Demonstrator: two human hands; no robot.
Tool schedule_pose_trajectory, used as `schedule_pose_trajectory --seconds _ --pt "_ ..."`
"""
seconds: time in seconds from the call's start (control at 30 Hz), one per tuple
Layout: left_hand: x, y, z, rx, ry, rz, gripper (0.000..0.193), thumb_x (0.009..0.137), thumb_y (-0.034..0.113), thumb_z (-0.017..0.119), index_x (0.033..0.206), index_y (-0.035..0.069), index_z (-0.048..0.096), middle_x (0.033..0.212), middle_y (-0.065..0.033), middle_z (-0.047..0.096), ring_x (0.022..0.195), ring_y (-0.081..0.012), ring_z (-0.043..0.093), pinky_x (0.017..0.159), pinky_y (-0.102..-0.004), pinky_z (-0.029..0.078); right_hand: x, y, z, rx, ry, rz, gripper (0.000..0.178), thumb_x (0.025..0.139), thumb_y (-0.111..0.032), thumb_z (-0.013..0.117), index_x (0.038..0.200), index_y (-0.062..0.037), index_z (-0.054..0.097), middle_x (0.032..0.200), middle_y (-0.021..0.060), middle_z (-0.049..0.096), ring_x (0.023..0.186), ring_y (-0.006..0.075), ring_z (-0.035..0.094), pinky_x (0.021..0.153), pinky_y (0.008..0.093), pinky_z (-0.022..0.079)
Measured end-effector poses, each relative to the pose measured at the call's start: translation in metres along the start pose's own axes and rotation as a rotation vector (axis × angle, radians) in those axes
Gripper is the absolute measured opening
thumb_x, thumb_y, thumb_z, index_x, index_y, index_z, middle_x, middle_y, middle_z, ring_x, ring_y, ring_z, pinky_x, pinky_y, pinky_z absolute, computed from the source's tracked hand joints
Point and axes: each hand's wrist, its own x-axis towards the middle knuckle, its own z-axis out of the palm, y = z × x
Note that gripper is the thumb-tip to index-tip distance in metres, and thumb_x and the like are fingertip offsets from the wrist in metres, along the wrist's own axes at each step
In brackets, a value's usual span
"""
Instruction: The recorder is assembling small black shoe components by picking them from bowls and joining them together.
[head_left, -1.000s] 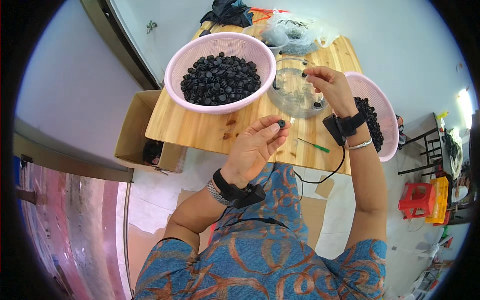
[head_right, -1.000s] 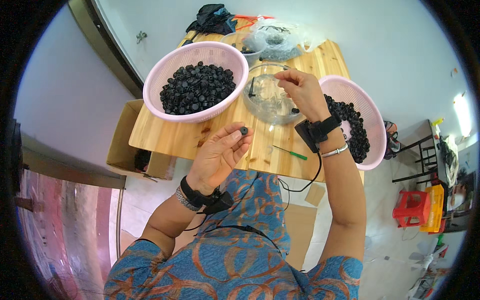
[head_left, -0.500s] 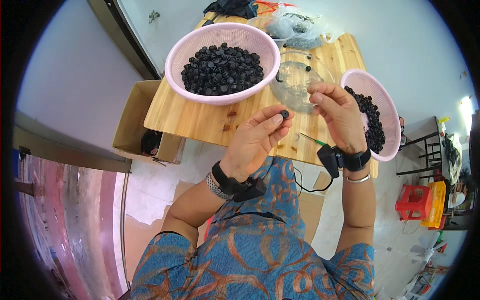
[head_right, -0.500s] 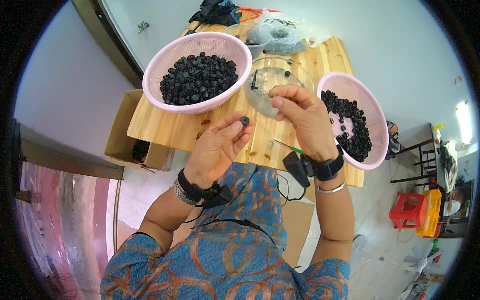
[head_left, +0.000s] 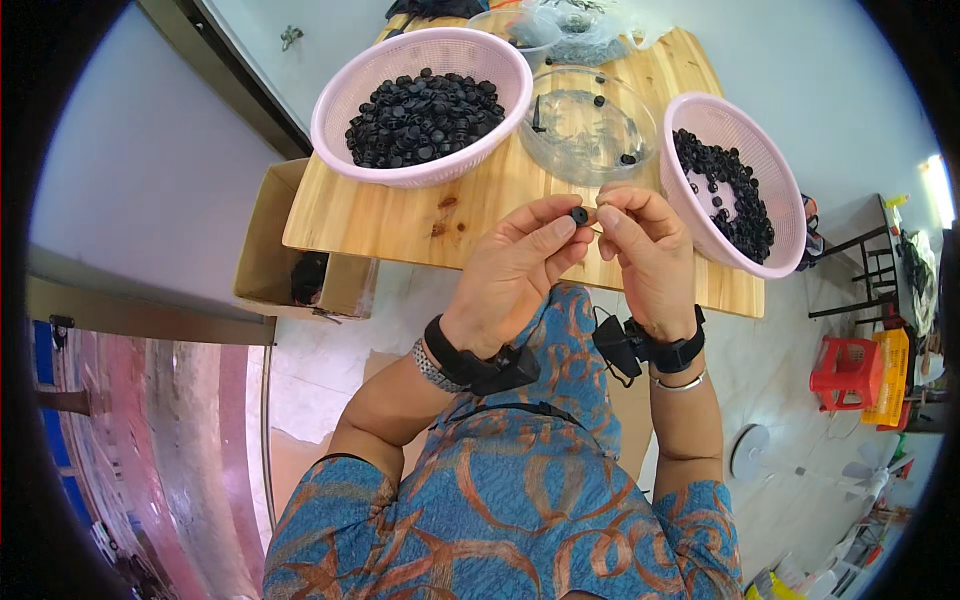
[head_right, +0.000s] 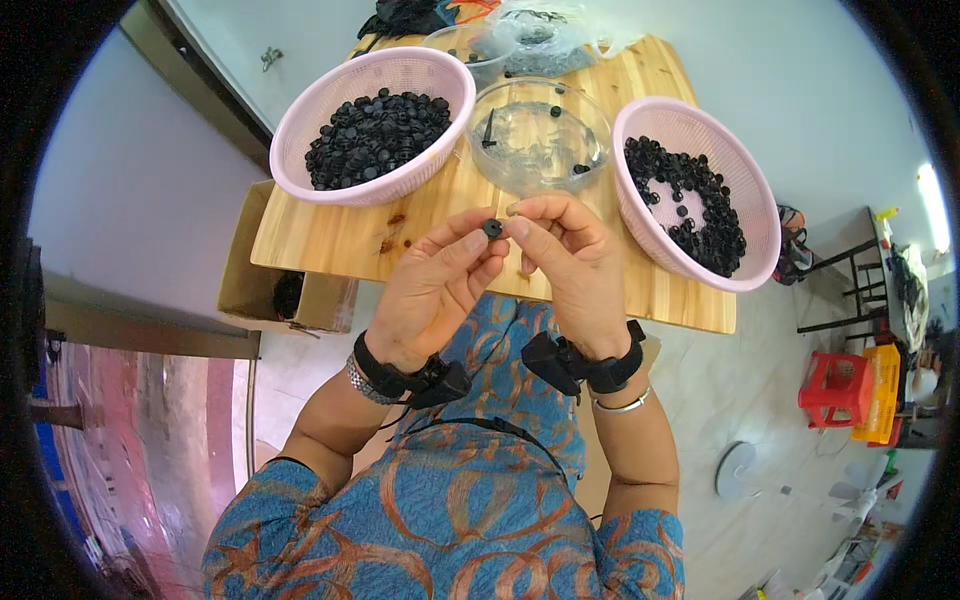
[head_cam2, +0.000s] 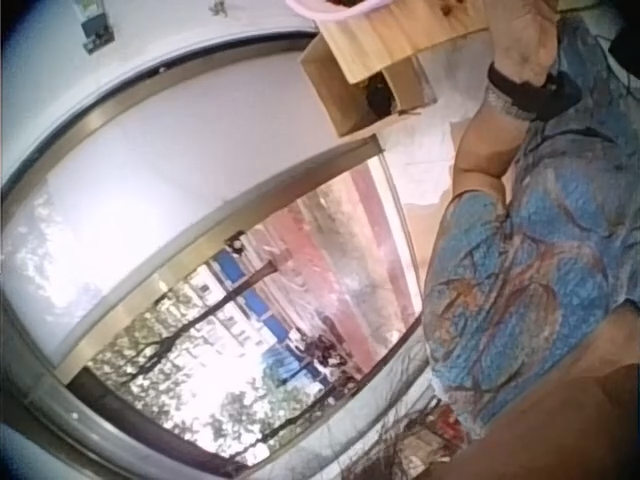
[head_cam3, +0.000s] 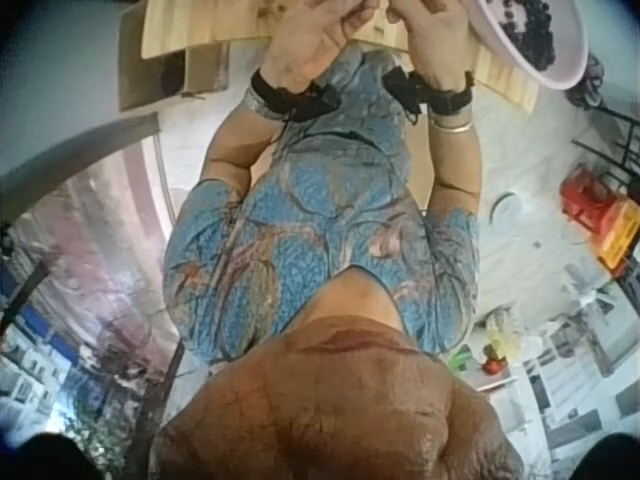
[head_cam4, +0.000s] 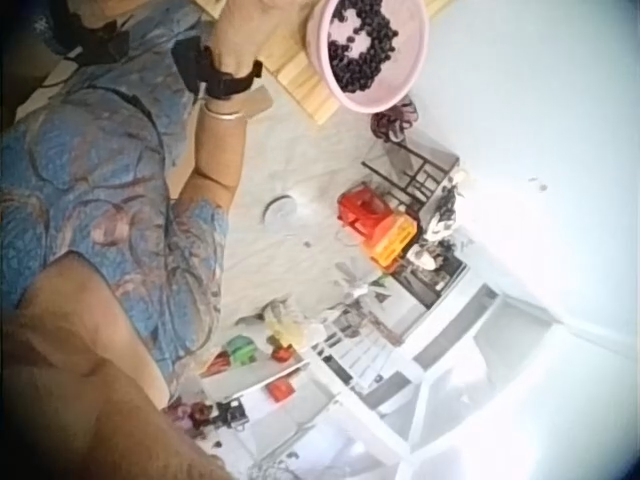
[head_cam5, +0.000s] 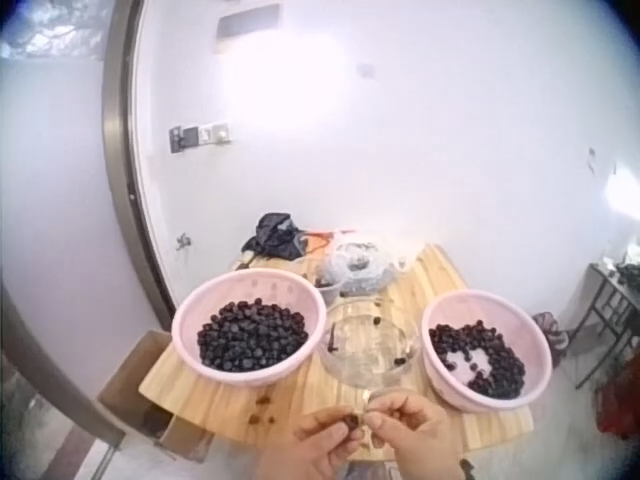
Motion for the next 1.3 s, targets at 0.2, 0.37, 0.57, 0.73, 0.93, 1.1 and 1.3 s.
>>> schedule_pose_trajectory --seconds 0.2,0.37,0.57,0.73,0.93,1.1,1.3 --pt "-0.002 -0.007 0.006 -0.024 0.002 -0.024 0.023 0.087 0.003 0.052 0.109 -0.002 0.052 0.099 -0.0094 0.059 0.09 -0.0158 0.059 0.082 -0.0254 0.05 -0.01 -0.001 0.0 -0.06 0.011 -0.147 0.01 0.081 -0.004 0.061 0.09 0.0002 0.06 0.091 0.0021 0.055 0.07 0.0055 0.052 0.058 0.0188 0.043" --pt "-0.006 -0.01 0.01 -0.008 -0.021 -0.035 0.022 0.086 0.002 0.053 0.108 -0.002 0.053 0.097 -0.0095 0.059 0.088 -0.016 0.06 0.08 -0.0247 0.051 -0.018 -0.008 -0.005 -0.026 -0.041 -0.128 0.01 0.082 -0.004 0.06 0.092 -0.0006 0.058 0.094 0.0028 0.053 0.072 0.0063 0.053 0.061 0.0185 0.044" --pt "-0.009 -0.012 0.017 0.061 -0.015 -0.039 0.022 0.086 0.001 0.054 0.108 -0.002 0.054 0.097 -0.0097 0.059 0.087 -0.0159 0.061 0.079 -0.0242 0.051 -0.026 -0.011 -0.007 -0.225 0.007 -0.269 0.009 0.08 0.001 0.059 0.089 0.0019 0.057 0.094 0.0081 0.053 0.072 0.0102 0.055 0.063 0.0206 0.047" --pt "-0.007 -0.023 0.016 0.11 -0.018 0.036 0.022 0.085 0.001 0.054 0.107 -0.002 0.054 0.098 -0.0094 0.06 0.088 -0.0151 0.06 0.079 -0.024 0.051 -0.028 -0.017 -0.011 -0.637 -0.018 -0.566 0.01 0.077 0.003 0.06 0.087 0.0032 0.057 0.092 0.0125 0.053 0.074 0.0136 0.057 0.063 0.0227 0.048" --pt "-0.002 -0.025 0.018 0.063 0.001 -0.004 0.021 0.087 0.004 0.053 0.108 -0.001 0.054 0.098 -0.0099 0.06 0.088 -0.0147 0.06 0.078 -0.0233 0.051 -0.028 -0.018 -0.019 -0.699 -0.031 -0.554 0.013 0.078 0.003 0.059 0.091 0.0035 0.058 0.094 0.0127 0.054 0.077 0.0147 0.059 0.063 0.0226 0.049" --pt "0.005 -0.023 0.015 -0.019 0.01 -0.107 0.021 0.089 0.006 0.051 0.109 0.0 0.053 0.101 -0.0106 0.059 0.088 -0.0142 0.06 0.078 -0.0224 0.05 -0.033 -0.036 -0.027 -0.338 0.059 -0.214 0.017 0.08 0.003 0.056 0.097 0.0036 0.057 0.094 0.0091 0.056 0.077 0.0115 0.058 0.064 0.0215 0.048" --pt "0.006 -0.024 0.011 -0.055 0.018 -0.148 0.022 0.09 0.003 0.046 0.111 -0.002 0.049 0.106 -0.0137 0.056 0.088 -0.0148 0.059 0.079 -0.0219 0.051 -0.001 -0.116 -0.091 -1.068 0.073 -0.246 0.013 0.081 -0.007 0.054 0.088 0.003 0.059 0.072 0.0083 0.058 0.065 0.0142 0.055 0.059 0.0256 0.043"
